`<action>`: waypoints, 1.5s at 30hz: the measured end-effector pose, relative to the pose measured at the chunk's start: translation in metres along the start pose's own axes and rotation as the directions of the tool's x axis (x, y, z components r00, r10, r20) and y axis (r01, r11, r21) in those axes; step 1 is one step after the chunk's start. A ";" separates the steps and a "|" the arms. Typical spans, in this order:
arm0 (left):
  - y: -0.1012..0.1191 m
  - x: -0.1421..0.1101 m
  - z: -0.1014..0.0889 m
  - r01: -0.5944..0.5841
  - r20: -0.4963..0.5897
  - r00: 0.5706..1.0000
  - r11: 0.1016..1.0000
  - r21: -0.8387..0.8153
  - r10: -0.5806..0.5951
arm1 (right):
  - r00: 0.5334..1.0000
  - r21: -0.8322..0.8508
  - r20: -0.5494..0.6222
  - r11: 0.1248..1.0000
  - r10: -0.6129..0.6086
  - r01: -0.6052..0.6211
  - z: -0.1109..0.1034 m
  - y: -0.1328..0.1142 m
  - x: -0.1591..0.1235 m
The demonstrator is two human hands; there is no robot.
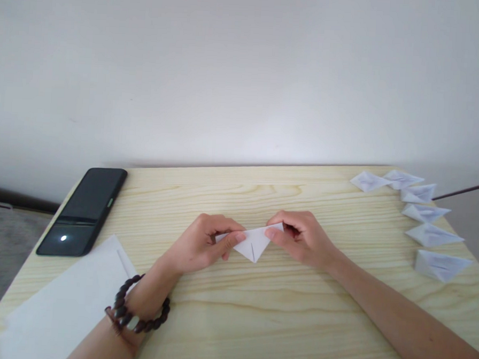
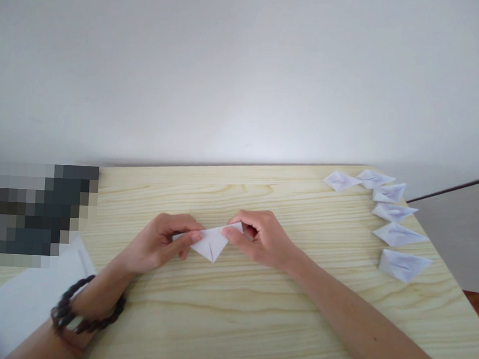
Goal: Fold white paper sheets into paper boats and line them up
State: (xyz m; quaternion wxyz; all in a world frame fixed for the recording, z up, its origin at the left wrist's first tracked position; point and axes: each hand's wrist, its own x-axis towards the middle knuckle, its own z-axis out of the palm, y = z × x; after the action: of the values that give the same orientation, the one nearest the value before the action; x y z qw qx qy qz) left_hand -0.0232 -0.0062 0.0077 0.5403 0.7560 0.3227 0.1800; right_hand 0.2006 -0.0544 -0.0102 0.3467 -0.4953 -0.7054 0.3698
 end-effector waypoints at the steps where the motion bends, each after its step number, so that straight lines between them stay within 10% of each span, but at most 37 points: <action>1: 0.000 0.000 0.000 0.002 -0.005 1.000 1.000 0.000 -0.002 | 1.000 0.003 0.005 1.000 -0.002 0.002 -0.001 0.000 0.000; 12: -0.005 0.002 0.001 -0.108 -0.036 0.993 0.986 0.129 0.114 | 0.998 0.199 0.055 0.979 0.036 -0.046 -0.009 0.007 0.000; 29: -0.005 0.004 0.011 -0.186 -0.006 0.980 0.922 0.339 0.200 | 0.967 -0.145 0.152 0.963 -0.204 0.226 0.008 0.000 -0.002; 45: -0.002 0.003 0.005 -0.168 -0.032 0.983 0.956 0.241 0.181 | 0.995 0.114 0.092 0.993 0.027 -0.037 -0.006 -0.003 0.000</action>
State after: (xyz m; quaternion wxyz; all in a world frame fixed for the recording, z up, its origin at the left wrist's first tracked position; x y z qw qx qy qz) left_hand -0.0187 -0.0074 0.0036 0.4190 0.8356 0.2882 0.2075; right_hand 0.2040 -0.0547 -0.0047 0.3363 -0.4685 -0.6899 0.4376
